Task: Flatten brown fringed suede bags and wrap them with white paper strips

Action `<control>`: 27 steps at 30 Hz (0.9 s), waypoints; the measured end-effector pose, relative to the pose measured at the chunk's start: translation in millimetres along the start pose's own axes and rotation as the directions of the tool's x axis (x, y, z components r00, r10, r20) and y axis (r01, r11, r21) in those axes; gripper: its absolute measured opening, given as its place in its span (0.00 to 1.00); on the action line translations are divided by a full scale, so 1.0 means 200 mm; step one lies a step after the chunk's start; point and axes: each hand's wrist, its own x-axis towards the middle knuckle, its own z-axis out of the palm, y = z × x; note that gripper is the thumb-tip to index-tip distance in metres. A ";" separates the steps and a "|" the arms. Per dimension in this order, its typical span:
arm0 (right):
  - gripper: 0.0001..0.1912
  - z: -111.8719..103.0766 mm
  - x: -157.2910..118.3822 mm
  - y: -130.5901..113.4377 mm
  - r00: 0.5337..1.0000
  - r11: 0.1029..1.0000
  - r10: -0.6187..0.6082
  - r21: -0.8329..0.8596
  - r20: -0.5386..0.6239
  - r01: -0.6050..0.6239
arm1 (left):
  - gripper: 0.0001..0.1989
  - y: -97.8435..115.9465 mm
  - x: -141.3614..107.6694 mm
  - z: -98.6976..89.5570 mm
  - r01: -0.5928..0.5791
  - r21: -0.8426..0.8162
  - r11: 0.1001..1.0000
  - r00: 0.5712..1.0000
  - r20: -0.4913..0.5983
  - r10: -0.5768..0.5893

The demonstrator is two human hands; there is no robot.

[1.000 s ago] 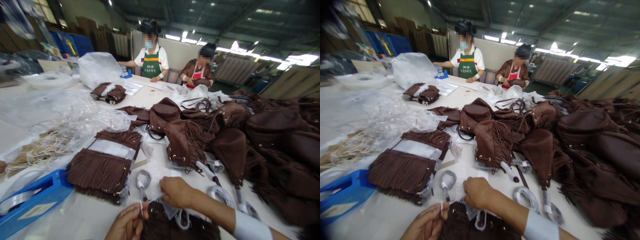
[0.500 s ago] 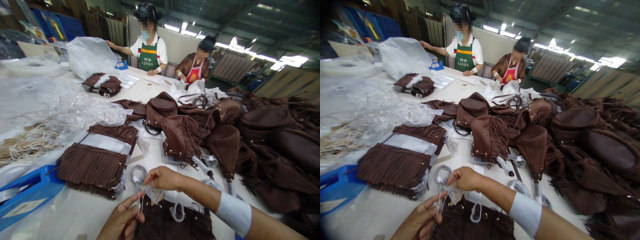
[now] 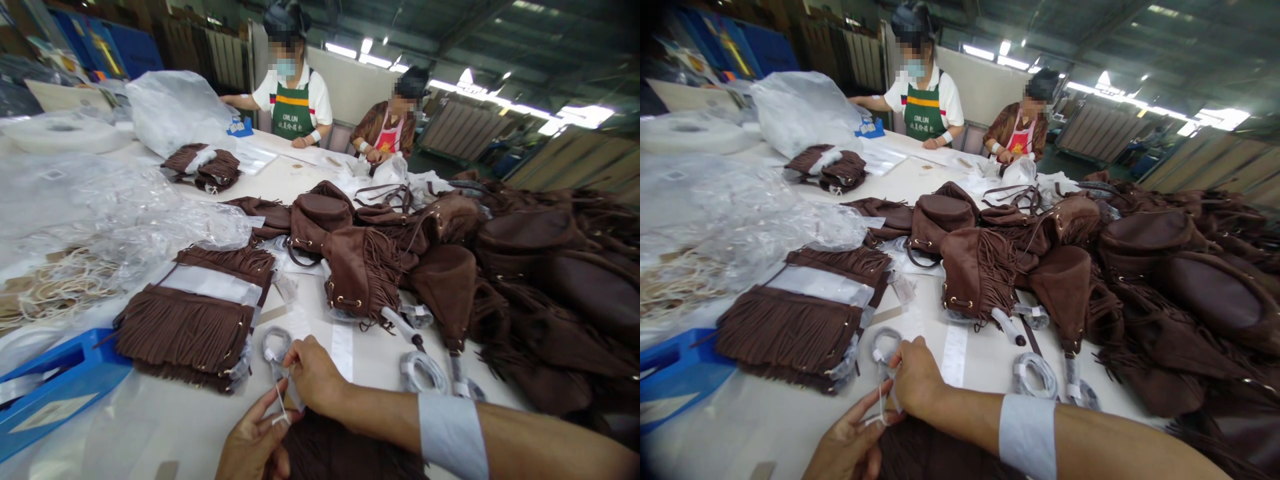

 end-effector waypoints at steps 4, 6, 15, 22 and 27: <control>0.13 0.04 -0.02 -0.01 0.997 0.998 0.041 0.040 -0.058 -0.038 | 0.50 0.00 0.00 0.05 -0.038 0.032 0.999 0.996 -0.078 0.040; 0.14 0.06 -0.03 -0.02 0.992 0.995 0.075 0.066 -0.099 -0.069 | 0.47 -0.01 0.00 0.07 -0.064 0.021 0.998 0.991 -0.115 0.066; 0.17 0.10 -0.07 -0.08 0.946 0.962 0.270 0.093 -0.182 -0.257 | 0.34 0.03 -0.02 0.19 -0.136 -0.005 0.991 0.961 -0.245 0.131; 0.08 -0.05 -0.19 -0.12 0.987 0.962 -0.151 -0.238 -0.055 0.134 | 0.31 0.07 -0.09 0.19 -0.155 -0.014 0.988 0.959 -0.241 0.147; 0.15 -0.12 -0.28 -0.20 0.986 0.808 -0.102 -0.567 0.134 0.160 | 0.15 0.07 -0.10 0.16 -0.108 -0.237 0.965 0.981 -0.184 0.064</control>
